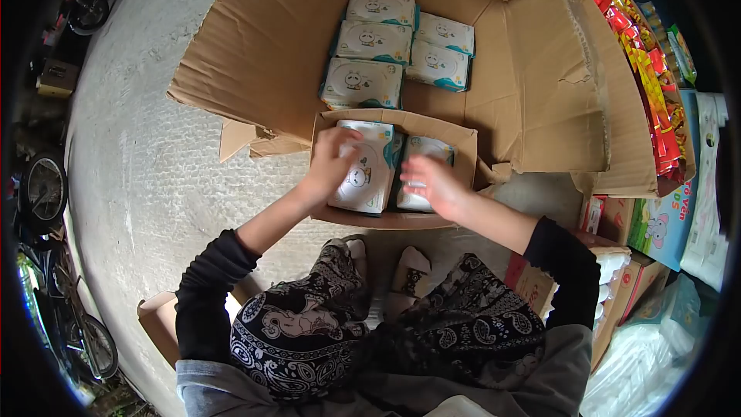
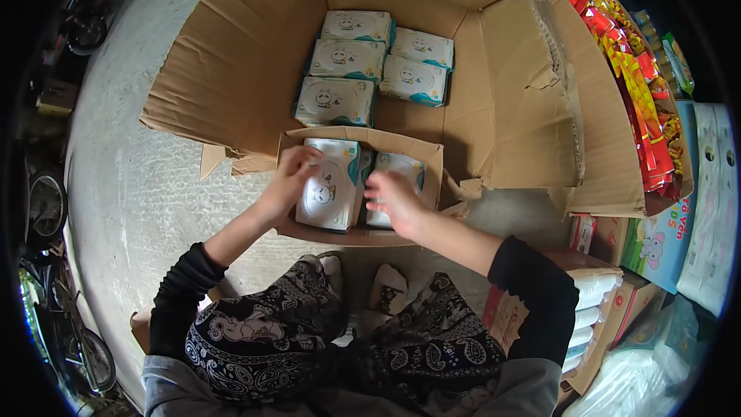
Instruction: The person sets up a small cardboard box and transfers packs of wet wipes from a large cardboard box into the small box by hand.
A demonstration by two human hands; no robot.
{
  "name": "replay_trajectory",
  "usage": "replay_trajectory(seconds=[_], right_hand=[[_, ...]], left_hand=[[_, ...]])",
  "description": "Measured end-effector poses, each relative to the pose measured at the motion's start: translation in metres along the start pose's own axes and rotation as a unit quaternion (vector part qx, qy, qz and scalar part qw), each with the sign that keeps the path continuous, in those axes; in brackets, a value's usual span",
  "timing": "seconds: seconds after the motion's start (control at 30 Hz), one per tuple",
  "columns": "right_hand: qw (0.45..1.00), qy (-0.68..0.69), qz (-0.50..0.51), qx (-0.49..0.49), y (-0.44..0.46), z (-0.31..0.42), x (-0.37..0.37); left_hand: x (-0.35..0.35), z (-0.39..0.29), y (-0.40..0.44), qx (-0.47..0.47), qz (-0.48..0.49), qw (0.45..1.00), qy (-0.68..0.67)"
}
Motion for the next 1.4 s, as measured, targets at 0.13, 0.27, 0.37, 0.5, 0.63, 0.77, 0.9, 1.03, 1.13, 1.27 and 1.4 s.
replay_trajectory(seconds=[0.13, 0.27, 0.37, 0.5, 0.63, 0.77, 0.9, 1.03, 1.13, 1.27, 1.4], right_hand=[[0.991, -0.120, -0.030, -0.051, 0.010, -0.038, -0.002], [0.988, -0.145, -0.003, -0.059, 0.018, -0.037, -0.008], [0.990, -0.095, 0.024, -0.098, 0.022, -0.039, -0.016], [0.987, -0.068, 0.032, -0.144, 0.018, -0.044, -0.014], [0.985, 0.034, 0.099, -0.139, -0.001, -0.032, -0.019], [0.986, -0.036, 0.161, -0.029, -0.041, 0.012, -0.025], [0.973, 0.112, 0.199, 0.037, -0.067, 0.060, -0.023], [0.959, 0.166, 0.181, 0.140, -0.064, 0.117, -0.003], [0.957, 0.206, 0.102, 0.175, -0.034, 0.142, 0.029], [0.957, 0.244, -0.053, 0.145, 0.034, 0.133, 0.089], [0.959, 0.206, -0.116, 0.153, 0.067, 0.106, 0.111]], left_hand=[[0.008, 0.017, -0.021, 0.174, -0.130, 0.962, -0.167], [-0.004, 0.048, -0.032, 0.327, -0.068, 0.897, -0.290], [-0.009, 0.062, -0.033, 0.344, -0.024, 0.890, -0.297], [-0.021, 0.038, -0.035, 0.317, 0.003, 0.904, -0.287], [-0.028, 0.012, -0.043, 0.288, 0.007, 0.909, -0.300], [-0.019, -0.052, -0.036, 0.172, 0.088, 0.955, -0.223], [-0.016, -0.123, 0.002, 0.026, 0.196, 0.977, -0.082], [-0.035, -0.137, 0.069, 0.038, 0.244, 0.959, -0.139], [-0.056, -0.100, 0.117, 0.167, 0.183, 0.914, -0.320], [-0.090, -0.058, 0.144, 0.245, 0.104, 0.916, -0.301], [-0.119, 0.029, 0.177, 0.304, 0.154, 0.877, -0.339]])
Point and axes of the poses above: each hand's wrist, its own y-axis towards the middle knuckle, its own x-axis out of the back of the hand, z = x × y, the point moved 8 cm from there along y, towards the middle knuckle, and after that the axes turned 1 degree about -z, right-handed, at the moved point
